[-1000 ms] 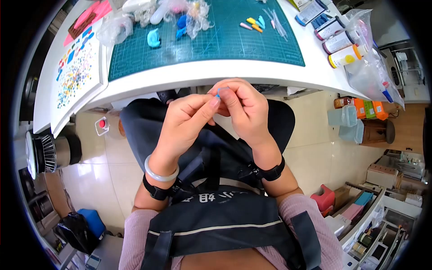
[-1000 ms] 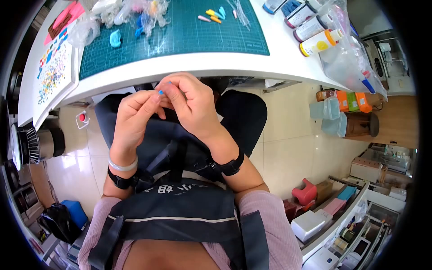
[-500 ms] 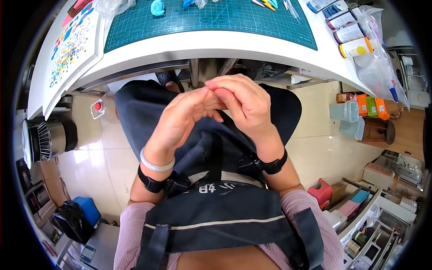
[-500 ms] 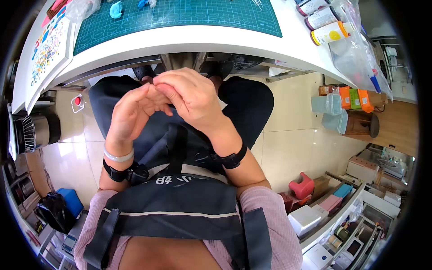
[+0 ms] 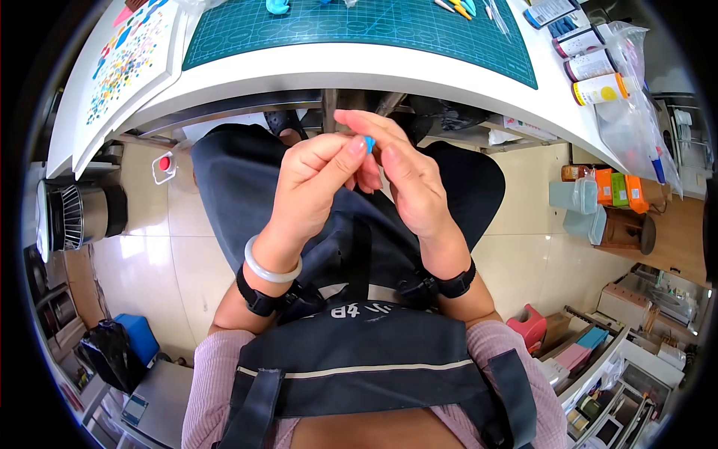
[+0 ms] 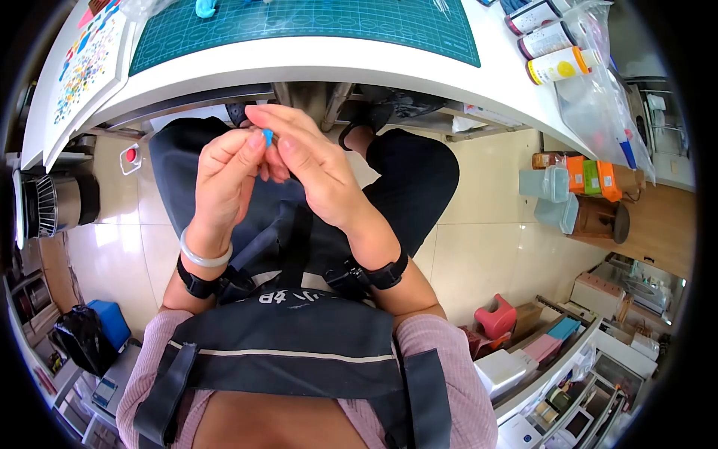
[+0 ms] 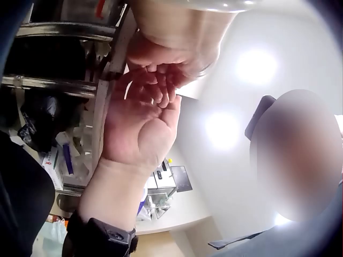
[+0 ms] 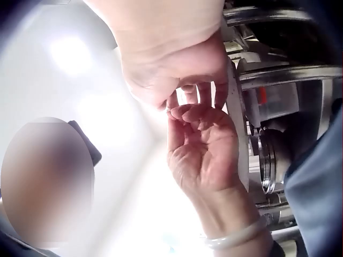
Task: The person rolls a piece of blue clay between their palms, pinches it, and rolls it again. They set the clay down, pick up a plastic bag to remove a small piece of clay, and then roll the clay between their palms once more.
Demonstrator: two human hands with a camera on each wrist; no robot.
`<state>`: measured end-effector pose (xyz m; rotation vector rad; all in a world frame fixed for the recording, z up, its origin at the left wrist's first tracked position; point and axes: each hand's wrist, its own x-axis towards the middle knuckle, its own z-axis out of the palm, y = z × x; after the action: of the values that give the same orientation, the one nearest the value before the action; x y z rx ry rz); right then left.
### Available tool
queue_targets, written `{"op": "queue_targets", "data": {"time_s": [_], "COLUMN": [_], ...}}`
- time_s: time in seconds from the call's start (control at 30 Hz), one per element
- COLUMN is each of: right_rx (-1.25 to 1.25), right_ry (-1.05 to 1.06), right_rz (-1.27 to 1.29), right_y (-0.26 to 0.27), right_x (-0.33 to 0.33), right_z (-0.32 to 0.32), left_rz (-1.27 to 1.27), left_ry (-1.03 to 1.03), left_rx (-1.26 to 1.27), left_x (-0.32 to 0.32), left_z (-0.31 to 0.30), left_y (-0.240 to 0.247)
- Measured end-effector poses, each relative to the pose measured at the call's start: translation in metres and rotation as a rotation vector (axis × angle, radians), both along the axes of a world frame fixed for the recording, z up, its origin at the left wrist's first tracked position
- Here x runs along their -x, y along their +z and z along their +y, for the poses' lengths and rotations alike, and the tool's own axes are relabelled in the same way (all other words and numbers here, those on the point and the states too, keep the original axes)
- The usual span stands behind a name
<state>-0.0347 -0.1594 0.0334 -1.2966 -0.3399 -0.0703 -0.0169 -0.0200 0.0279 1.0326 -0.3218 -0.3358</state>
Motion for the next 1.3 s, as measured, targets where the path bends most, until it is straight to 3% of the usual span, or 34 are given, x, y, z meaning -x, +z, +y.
{"op": "queue_targets", "data": {"time_s": [0.2,0.27,0.3,0.37,0.4,0.47,0.5,0.63,0.8,0.9,0.97,1.1,1.2,1.23,1.3], "right_rx": [0.248,0.395,0.410,0.209,0.054,-0.035,-0.094,0.126,0.127,0.156,0.342,0.527,0.434,0.178,0.131], "right_ry": [-0.074,-0.207,-0.252,-0.222,-0.160,0.011,0.058,0.026,0.078,0.068,0.022,-0.043,-0.099,-0.188,-0.353], "right_rz": [-0.106,-0.138,-0.188,-0.027,0.031,0.115,0.163,0.038,0.038,0.072,-0.113,-0.234,-0.130,0.117,-0.159], "right_y": [0.003,0.005,0.004,0.008,0.004,0.007,0.011,0.006,0.009,0.014,0.019,0.026,0.025,0.042,0.061], "right_x": [-0.004,-0.005,-0.005,0.000,-0.002,-0.006,-0.007,-0.014,-0.022,-0.026,-0.029,-0.035,-0.047,-0.054,-0.092], "right_z": [-0.018,-0.018,-0.016,-0.010,-0.008,-0.010,-0.008,-0.013,-0.014,-0.010,-0.006,0.019,0.036,0.043,0.030], "left_rz": [-0.168,-0.314,-0.291,-0.263,-0.284,-0.022,-0.034,0.063,0.049,0.053,0.098,0.081,0.051,0.059,0.085], "left_ry": [0.051,0.097,0.090,0.058,0.069,0.073,0.079,0.048,-0.003,-0.023,-0.024,0.076,0.228,0.315,0.309], "left_rx": [-0.171,-0.417,-0.404,-0.287,-0.276,-0.131,-0.123,0.021,-0.071,-0.004,0.049,0.149,0.156,0.168,0.260], "left_x": [0.003,0.001,0.001,-0.001,-0.001,-0.001,-0.003,-0.010,-0.013,-0.016,-0.018,-0.021,-0.024,-0.025,-0.031], "left_z": [-0.003,-0.006,-0.006,-0.005,-0.005,-0.005,-0.003,0.006,0.015,0.023,0.028,0.037,0.042,0.044,0.053], "left_y": [0.002,0.003,0.003,0.001,0.002,0.003,-0.001,-0.009,0.002,-0.006,-0.006,-0.008,-0.005,-0.004,-0.009]}}
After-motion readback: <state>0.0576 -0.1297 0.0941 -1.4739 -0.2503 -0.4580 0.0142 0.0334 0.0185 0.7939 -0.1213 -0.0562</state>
